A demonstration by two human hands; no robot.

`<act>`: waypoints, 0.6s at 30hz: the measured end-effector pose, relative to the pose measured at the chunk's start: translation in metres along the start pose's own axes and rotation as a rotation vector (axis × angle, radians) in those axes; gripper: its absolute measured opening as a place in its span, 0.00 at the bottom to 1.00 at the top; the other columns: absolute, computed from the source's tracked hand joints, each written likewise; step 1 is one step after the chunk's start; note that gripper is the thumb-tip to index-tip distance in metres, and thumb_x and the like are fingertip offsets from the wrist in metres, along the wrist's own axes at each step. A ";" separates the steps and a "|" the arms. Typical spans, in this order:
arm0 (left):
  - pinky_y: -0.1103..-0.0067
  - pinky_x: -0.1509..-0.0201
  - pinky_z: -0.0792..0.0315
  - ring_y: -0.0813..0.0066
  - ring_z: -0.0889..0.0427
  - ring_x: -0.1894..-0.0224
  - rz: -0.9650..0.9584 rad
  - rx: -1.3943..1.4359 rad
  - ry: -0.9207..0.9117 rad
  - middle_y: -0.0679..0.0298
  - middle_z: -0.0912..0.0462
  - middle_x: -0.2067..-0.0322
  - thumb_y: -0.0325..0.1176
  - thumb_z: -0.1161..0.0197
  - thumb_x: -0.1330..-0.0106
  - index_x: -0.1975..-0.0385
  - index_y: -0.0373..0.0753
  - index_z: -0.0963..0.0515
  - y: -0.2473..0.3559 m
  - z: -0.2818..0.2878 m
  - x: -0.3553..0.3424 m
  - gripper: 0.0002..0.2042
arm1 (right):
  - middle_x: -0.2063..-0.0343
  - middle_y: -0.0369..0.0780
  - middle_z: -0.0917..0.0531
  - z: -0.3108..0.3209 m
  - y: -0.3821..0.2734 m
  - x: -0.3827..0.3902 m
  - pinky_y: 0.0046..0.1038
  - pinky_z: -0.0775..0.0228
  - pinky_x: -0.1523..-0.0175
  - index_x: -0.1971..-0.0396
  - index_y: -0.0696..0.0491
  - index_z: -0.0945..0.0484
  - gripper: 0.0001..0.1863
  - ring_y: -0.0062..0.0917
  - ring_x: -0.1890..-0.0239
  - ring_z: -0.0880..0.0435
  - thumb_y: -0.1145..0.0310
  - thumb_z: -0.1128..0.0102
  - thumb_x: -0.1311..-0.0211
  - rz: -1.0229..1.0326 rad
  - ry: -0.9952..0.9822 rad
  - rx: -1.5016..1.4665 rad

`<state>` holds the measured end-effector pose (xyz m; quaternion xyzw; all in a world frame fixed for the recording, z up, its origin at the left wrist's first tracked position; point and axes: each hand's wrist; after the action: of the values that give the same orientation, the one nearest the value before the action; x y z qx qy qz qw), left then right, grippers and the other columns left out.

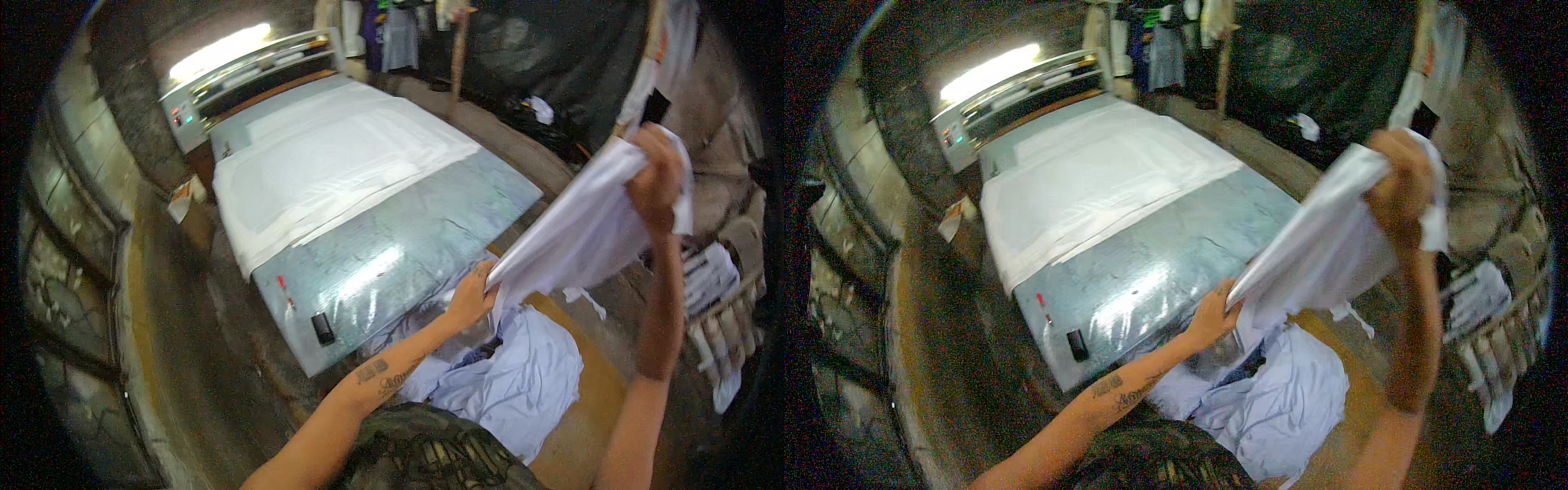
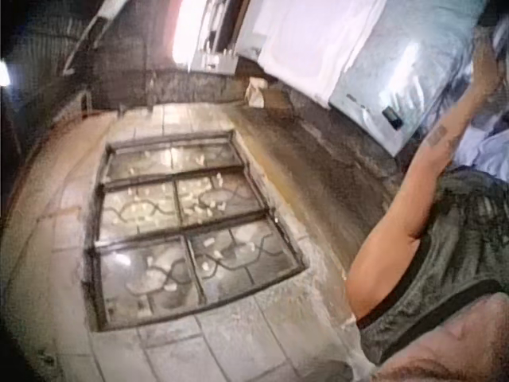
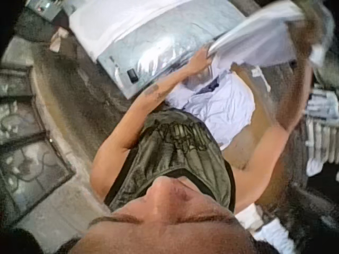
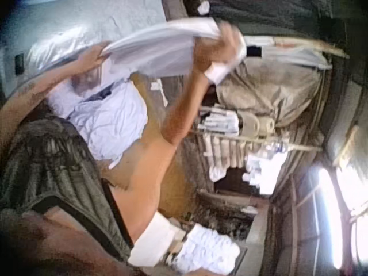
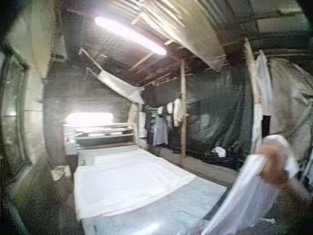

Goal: The person uses shears to cut a large white fabric sheet on a flatbed heat press. They trim the edges, fold the cut piece, and place it on a nearby table. The person then retrieves another white sheet, lays it on the press, and positions a printed transfer sheet on top.

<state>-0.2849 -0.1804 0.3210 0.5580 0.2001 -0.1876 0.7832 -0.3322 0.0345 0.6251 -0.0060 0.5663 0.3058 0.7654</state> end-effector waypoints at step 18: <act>0.59 0.68 0.29 0.48 0.22 0.69 -0.558 -0.564 -0.098 0.46 0.23 0.71 0.38 0.40 0.38 0.56 0.35 0.37 -0.008 0.280 -0.180 0.18 | 0.69 0.45 0.24 -0.084 0.119 -0.138 0.32 0.37 0.54 0.67 0.58 0.28 0.16 0.33 0.62 0.26 0.58 0.50 0.43 -0.350 -0.209 0.277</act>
<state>-0.4130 -0.4361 0.4924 0.2356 0.3499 -0.3573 0.8333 -0.4850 0.0375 0.7552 0.0325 0.5109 0.0871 0.8546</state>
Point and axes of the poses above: each hand's wrist, its own x-axis away from the middle knuckle, its own z-axis out of the back of the hand, y = z × x
